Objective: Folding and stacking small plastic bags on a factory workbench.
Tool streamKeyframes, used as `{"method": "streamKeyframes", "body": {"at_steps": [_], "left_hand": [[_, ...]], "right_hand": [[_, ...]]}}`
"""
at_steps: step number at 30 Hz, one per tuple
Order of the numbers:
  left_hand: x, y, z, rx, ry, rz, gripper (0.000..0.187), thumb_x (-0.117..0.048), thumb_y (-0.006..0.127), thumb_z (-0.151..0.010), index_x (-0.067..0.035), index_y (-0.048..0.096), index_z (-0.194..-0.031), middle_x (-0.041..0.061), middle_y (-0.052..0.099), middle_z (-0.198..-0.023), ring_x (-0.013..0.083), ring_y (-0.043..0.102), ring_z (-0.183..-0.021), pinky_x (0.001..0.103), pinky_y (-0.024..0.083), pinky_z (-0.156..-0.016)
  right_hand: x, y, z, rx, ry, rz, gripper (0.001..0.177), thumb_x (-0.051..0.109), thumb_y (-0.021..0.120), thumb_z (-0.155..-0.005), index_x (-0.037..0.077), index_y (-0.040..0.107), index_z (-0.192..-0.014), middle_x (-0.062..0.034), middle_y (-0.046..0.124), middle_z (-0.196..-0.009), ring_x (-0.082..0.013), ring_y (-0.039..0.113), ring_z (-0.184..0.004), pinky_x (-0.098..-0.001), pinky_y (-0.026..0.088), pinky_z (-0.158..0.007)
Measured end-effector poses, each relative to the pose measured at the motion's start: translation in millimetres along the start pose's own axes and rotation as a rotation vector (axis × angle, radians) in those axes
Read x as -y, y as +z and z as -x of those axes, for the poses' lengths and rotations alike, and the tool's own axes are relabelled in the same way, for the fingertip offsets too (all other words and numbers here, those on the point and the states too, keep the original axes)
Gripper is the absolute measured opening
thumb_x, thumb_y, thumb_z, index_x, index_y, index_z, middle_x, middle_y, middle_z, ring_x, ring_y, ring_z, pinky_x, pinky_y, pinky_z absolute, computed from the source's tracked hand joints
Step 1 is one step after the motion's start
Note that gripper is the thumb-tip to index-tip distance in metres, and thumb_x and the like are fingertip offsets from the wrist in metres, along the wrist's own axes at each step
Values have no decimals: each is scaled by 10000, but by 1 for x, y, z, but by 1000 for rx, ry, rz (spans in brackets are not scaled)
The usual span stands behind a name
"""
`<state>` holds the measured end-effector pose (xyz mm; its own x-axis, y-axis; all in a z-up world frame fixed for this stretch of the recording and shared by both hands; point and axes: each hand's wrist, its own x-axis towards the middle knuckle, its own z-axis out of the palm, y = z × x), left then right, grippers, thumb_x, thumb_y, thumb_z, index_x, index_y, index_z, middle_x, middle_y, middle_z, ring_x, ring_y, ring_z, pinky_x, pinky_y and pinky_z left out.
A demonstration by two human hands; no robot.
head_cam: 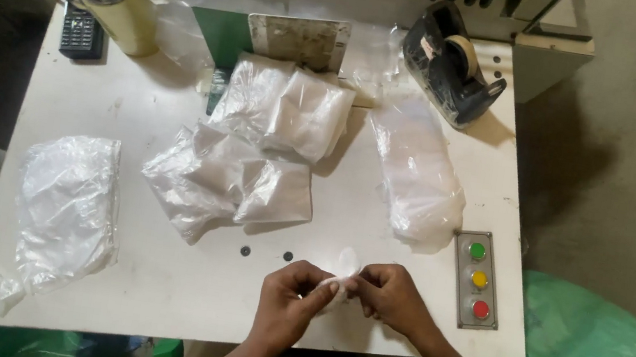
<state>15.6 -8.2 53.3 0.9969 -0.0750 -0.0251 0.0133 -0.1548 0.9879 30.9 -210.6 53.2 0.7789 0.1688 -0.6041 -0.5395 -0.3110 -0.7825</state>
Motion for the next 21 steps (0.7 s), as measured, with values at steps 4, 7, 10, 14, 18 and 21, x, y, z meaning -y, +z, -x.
{"method": "streamKeyframes", "body": {"at_steps": [4, 7, 10, 14, 18, 21], "left_hand": [[-11, -13, -7, 116, -460, 356, 78, -80, 832, -834, -10, 802, -812, 84, 777, -734, 152, 687, -685, 281, 548, -671], [-25, -21, -4, 222, -284, 190, 78, -100, 832, -837, -65, 781, -788, 39, 736, -743, 128, 637, -674, 281, 519, -641], [-26, -25, 5, 351, 53, -44, 11, -105, 791, -805, -99, 783, -802, 15, 704, -760, 143, 638, -689, 295, 519, -614], [-29, -35, 11, 348, 302, -143, 93, -153, 752, -844, -85, 808, -875, 47, 721, -829, 186, 697, -767, 323, 567, -658], [-53, -60, 16, -17, 602, -285, 480, -312, 771, -914, -37, 657, -1289, 157, 627, -1153, 303, 629, -1045, 405, 534, -911], [-50, -77, 19, -387, 721, -354, 583, -289, 745, -887, -27, 560, -1374, 166, 590, -1326, 270, 588, -1242, 369, 568, -1059]], "right_hand": [[3, -5, 21, -380, -745, 390, 539, 322, 940, -719, 91, 649, -1109, -61, 639, -1034, -195, 575, -974, -350, 482, -853], [27, -4, 37, -255, -1140, 762, 624, 297, 849, -845, 47, 594, -1356, -142, 650, -1320, -323, 614, -1236, -452, 508, -1055], [17, 3, 35, 72, -908, 804, 296, 297, 769, -919, 66, 617, -1022, -89, 669, -972, -276, 628, -883, -416, 493, -776], [43, 16, 38, 529, -234, 673, 199, 109, 627, -832, 131, 672, -1024, -51, 773, -1000, -204, 747, -926, -307, 555, -809], [46, 27, 3, 149, -739, 558, 462, 104, 660, -909, 116, 638, -1370, -114, 772, -1243, -280, 778, -1046, -350, 592, -837], [91, 39, -29, -301, -1194, 591, 622, -129, 413, -890, 87, 552, -1456, -220, 576, -1482, -399, 600, -1359, -464, 580, -1052]]}}
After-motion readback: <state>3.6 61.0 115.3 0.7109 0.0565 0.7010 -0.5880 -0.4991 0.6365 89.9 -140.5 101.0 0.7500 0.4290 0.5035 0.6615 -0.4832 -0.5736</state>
